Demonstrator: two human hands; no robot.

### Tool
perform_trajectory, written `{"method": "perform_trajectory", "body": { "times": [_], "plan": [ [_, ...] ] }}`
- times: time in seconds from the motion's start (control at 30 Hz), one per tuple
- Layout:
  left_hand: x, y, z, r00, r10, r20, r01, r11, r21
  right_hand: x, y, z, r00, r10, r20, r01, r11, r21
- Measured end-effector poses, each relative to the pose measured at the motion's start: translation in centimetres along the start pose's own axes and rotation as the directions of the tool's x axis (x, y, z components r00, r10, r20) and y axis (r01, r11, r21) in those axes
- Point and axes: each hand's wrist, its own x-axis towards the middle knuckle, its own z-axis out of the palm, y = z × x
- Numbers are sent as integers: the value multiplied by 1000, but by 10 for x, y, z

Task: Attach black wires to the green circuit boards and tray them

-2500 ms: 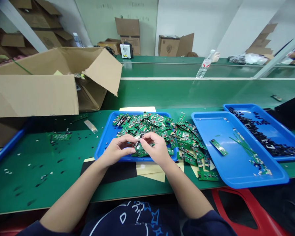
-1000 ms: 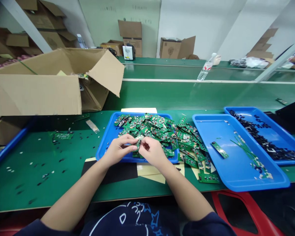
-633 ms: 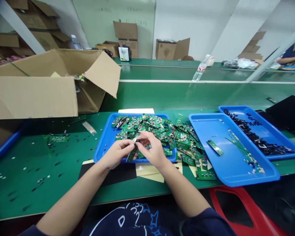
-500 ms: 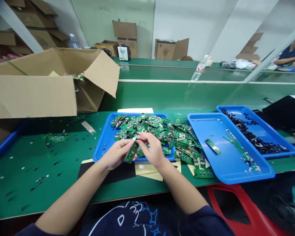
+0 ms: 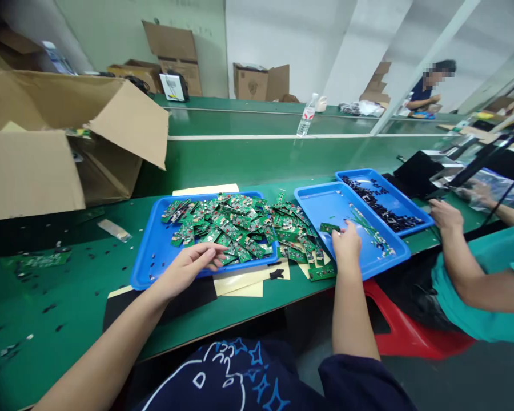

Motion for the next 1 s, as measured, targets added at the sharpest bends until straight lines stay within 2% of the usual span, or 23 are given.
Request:
{"method": "perform_trajectory", "body": {
  "times": [0.07, 0.13, 0.2, 0.3, 0.37, 0.43, 0.57, 0.7, 0.87, 0.93, 1.0],
  "plan": [
    [0, 0, 2, 998, 55, 15, -57, 984, 170, -13, -7, -6, 999, -31, -18, 31, 999, 12],
    [-1, 1, 5, 990, 141, 18, -139, 928, 345, -35, -15, -14, 997, -75, 8, 75, 995, 62],
    [-4, 5, 12, 973, 225, 59, -224, 838, 497, -64, -22, -20, 975, -153, 162, 127, 979, 160],
    [-8, 9, 35, 941, 264, 213, -337, 662, 670, -107, -25, -20, 854, -277, 441, 157, 944, 290],
    [-9, 5, 57, 919, 239, 313, -394, 531, 750, -128, -24, -14, 772, -347, 533, 191, 926, 326],
    [-7, -3, 80, 907, 230, 354, -421, 430, 799, -140, -22, -6, 736, -392, 551, 247, 915, 320],
    [4, -23, 113, 907, 229, 355, -414, 315, 854, -142, -24, 0, 753, -399, 524, 317, 917, 243],
    [8, -32, 123, 914, 230, 335, -393, 284, 875, -138, -34, -7, 711, -389, 585, 413, 905, 99],
    [1, -30, 131, 930, 209, 303, -354, 288, 890, -126, -39, -11, 658, -354, 664, 510, 859, -47],
    [-4, -27, 133, 936, 219, 277, -337, 318, 886, -116, -37, -9, 625, -289, 725, 554, 819, -151],
    [-16, -22, 126, 941, 235, 245, -318, 358, 878, -106, -32, -8, 587, -245, 772, 564, 808, -172]
  ]
}}
